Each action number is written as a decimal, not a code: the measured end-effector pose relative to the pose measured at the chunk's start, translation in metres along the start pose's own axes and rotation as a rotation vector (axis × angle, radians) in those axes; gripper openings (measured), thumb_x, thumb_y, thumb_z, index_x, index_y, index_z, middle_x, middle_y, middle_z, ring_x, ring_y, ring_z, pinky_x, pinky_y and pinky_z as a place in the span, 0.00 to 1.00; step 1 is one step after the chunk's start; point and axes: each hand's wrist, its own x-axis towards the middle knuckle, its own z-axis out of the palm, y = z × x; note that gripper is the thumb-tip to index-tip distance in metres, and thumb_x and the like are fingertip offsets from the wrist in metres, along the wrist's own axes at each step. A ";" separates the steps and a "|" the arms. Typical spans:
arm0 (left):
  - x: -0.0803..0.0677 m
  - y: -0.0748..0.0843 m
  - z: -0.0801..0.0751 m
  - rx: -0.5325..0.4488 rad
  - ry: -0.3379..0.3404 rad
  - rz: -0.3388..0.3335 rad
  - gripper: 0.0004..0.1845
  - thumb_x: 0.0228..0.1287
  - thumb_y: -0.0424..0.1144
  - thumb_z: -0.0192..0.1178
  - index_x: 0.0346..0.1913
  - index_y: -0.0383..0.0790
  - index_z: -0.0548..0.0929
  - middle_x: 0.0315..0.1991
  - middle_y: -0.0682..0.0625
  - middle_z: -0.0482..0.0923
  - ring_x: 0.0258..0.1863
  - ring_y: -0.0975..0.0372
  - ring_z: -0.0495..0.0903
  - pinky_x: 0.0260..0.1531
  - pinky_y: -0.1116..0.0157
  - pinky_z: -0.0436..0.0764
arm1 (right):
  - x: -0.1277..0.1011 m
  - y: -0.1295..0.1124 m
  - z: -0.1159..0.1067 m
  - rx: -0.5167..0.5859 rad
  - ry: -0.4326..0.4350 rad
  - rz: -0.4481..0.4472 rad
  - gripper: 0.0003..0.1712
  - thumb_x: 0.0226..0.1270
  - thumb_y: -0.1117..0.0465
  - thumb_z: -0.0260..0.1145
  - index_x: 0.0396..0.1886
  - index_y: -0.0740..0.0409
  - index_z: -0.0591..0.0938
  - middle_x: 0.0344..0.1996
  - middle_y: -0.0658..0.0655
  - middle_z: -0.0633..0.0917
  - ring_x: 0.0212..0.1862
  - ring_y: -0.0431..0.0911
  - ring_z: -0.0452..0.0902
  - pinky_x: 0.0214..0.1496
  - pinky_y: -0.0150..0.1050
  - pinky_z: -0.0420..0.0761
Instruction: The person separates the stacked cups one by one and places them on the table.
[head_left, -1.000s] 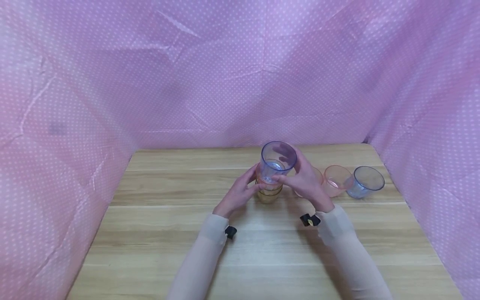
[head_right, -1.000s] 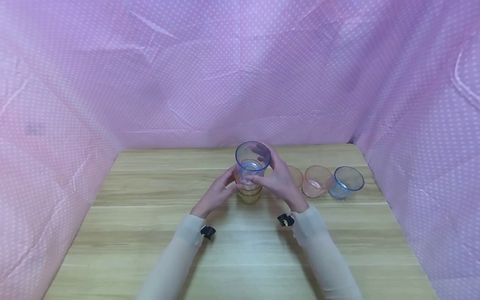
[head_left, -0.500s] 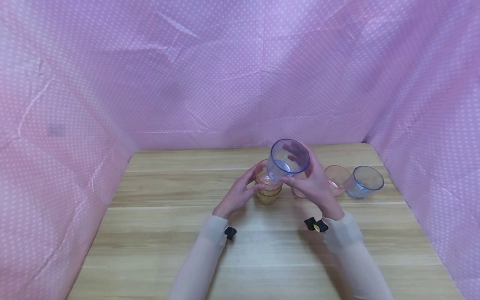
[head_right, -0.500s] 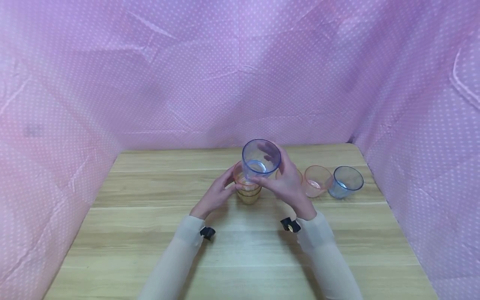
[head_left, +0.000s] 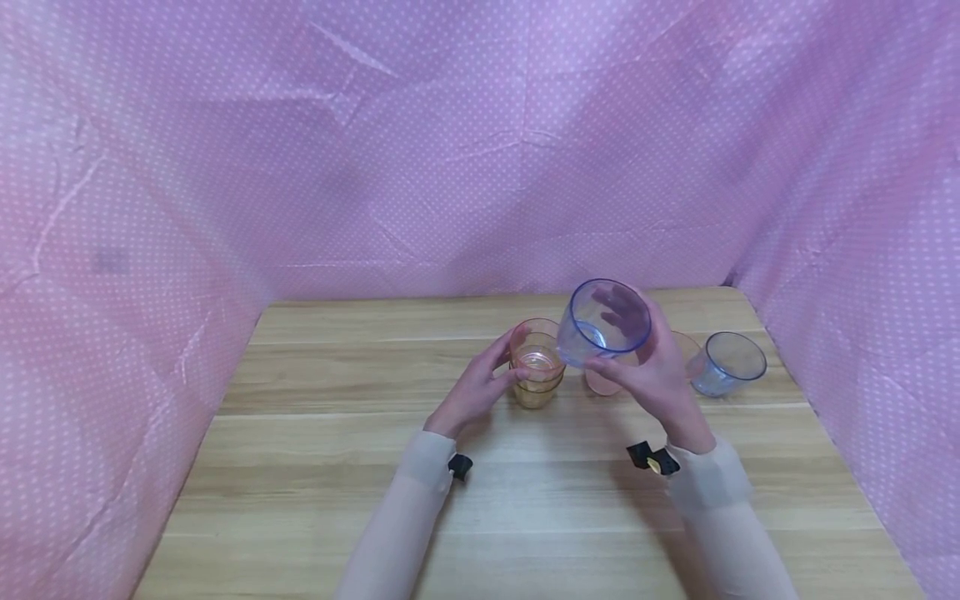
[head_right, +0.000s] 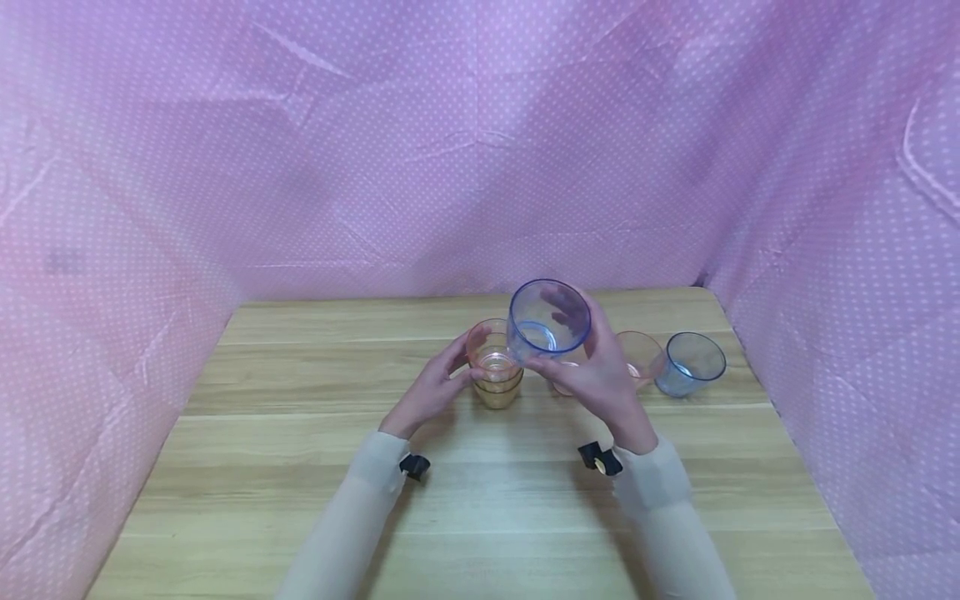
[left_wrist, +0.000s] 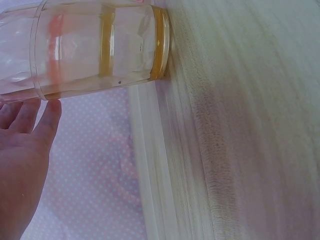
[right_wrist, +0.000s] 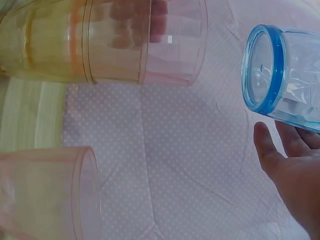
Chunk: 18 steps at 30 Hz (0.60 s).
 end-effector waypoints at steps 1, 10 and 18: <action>0.000 0.000 0.000 -0.002 -0.002 0.003 0.38 0.75 0.45 0.60 0.83 0.49 0.58 0.81 0.52 0.59 0.74 0.46 0.67 0.68 0.50 0.75 | -0.001 -0.001 -0.001 -0.004 0.002 -0.002 0.54 0.49 0.75 0.82 0.75 0.70 0.65 0.70 0.65 0.75 0.72 0.52 0.71 0.72 0.42 0.73; 0.000 0.002 -0.001 0.000 -0.007 0.003 0.38 0.75 0.45 0.60 0.83 0.49 0.58 0.81 0.53 0.58 0.74 0.45 0.67 0.68 0.54 0.76 | -0.006 -0.009 -0.010 -0.016 0.045 0.013 0.54 0.44 0.85 0.78 0.74 0.71 0.66 0.69 0.65 0.76 0.71 0.52 0.72 0.73 0.42 0.73; 0.000 0.001 -0.001 0.000 -0.010 0.016 0.39 0.74 0.48 0.59 0.83 0.48 0.57 0.81 0.53 0.59 0.74 0.45 0.67 0.68 0.52 0.75 | -0.014 -0.012 -0.020 -0.013 0.070 0.002 0.53 0.44 0.85 0.78 0.74 0.73 0.66 0.69 0.67 0.76 0.70 0.52 0.73 0.71 0.41 0.74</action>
